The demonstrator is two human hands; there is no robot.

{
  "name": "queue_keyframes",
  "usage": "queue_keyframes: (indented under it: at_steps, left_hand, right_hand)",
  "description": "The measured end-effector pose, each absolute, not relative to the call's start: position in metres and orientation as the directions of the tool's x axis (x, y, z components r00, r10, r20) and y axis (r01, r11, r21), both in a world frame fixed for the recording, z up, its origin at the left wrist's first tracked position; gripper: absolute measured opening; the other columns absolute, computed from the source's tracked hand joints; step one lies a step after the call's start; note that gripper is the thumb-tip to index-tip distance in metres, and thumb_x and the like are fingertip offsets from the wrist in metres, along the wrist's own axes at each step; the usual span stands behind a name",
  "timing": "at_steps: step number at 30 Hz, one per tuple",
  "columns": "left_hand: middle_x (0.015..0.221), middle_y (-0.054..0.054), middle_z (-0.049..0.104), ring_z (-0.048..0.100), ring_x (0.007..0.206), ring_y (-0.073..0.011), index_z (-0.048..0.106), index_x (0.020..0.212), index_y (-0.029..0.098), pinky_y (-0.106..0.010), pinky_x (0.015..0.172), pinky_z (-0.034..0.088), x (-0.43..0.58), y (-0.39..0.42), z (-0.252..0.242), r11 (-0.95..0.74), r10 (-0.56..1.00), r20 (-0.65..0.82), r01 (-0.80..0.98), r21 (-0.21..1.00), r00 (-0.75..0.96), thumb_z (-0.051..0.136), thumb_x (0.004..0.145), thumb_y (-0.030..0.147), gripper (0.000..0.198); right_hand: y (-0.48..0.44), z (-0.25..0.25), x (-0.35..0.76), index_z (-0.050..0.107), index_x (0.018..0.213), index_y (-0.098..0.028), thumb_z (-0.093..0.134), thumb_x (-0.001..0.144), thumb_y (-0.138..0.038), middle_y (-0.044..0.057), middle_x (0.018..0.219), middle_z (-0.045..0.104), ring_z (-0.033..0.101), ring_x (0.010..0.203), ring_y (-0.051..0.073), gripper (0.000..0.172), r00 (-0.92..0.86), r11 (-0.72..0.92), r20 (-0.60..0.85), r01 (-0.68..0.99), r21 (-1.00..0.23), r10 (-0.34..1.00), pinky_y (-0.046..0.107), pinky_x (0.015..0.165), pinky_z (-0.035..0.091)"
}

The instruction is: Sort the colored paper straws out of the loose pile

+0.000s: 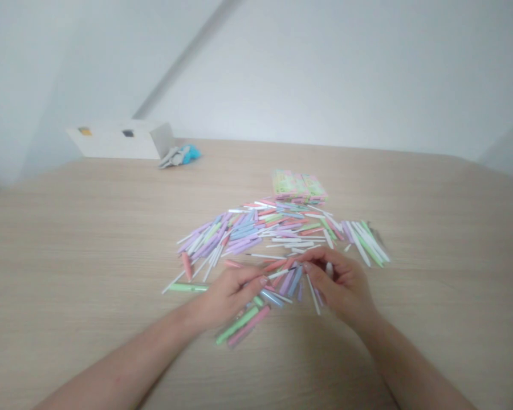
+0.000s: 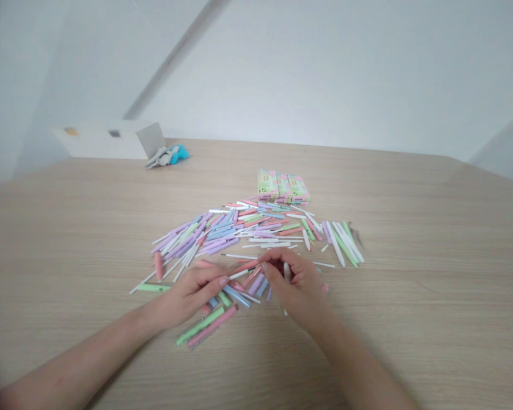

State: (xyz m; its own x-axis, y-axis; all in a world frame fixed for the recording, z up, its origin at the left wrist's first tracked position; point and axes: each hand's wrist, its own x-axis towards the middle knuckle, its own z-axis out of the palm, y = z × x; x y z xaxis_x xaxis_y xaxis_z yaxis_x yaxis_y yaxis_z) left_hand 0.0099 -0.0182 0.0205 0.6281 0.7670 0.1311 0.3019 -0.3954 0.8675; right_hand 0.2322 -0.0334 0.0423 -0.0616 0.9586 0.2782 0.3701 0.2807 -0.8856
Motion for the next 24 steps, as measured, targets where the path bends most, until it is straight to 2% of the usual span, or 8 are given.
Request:
queue_keyframes:
  at_steps: [7, 14, 19, 24]
  left_hand:
    - [0.067, 0.000, 0.057, 0.051, 0.062, -0.0115, 0.065, 0.094, 0.014, -0.021, 0.061, 0.042, 0.0094, -0.0174, 0.0171, -0.399, 0.772, 0.136, 0.306, 0.865, 0.621, 0.036, 0.095, 0.036, 0.037]
    - [0.065, 0.001, 0.052, 0.050, 0.064, -0.0112, 0.062, 0.084, 0.014, -0.021, 0.063, 0.039, 0.0109, -0.0170, 0.0183, -0.465, 0.751, 0.173, 0.324, 0.824, 0.637, 0.036, 0.095, 0.033, 0.034]
    - [0.078, -0.001, 0.061, 0.054, 0.072, -0.0128, 0.062, 0.092, 0.015, -0.021, 0.069, 0.040, 0.0098, -0.0145, 0.0161, -0.549, 0.705, 0.219, 0.323, 0.771, 0.674, 0.036, 0.096, 0.029, 0.029]
    - [0.085, -0.003, 0.064, 0.056, 0.076, -0.0146, 0.062, 0.100, 0.017, -0.023, 0.073, 0.041, 0.0092, -0.0130, 0.0154, -0.590, 0.685, 0.235, 0.337, 0.733, 0.690, 0.037, 0.095, 0.030, 0.029]
  right_hand:
    - [-0.0323, 0.0411, 0.2346, 0.066, 0.084, -0.019, 0.058, 0.081, -0.026, -0.002, 0.059, 0.054, 0.042, 0.049, 0.010, 0.011, -0.078, 0.304, 0.296, 0.358, -0.883, 0.952, 0.022, 0.046, 0.033]
    - [-0.0338, 0.0421, 0.2333, 0.067, 0.084, -0.020, 0.058, 0.081, -0.026, 0.001, 0.070, 0.063, 0.053, 0.060, 0.014, 0.011, -0.132, 0.289, 0.258, 0.380, -0.879, 0.957, 0.024, 0.051, 0.037]
    - [-0.0337, 0.0429, 0.2327, 0.069, 0.088, -0.022, 0.055, 0.084, -0.024, 0.003, 0.077, 0.067, 0.058, 0.072, 0.017, 0.014, -0.222, 0.315, 0.244, 0.390, -0.865, 0.944, 0.025, 0.055, 0.039]
    - [-0.0330, 0.0415, 0.2303, 0.064, 0.085, -0.020, 0.058, 0.081, -0.025, 0.004, 0.081, 0.068, 0.057, 0.066, 0.015, 0.009, -0.202, 0.269, 0.205, 0.377, -0.886, 0.958, 0.025, 0.055, 0.041]
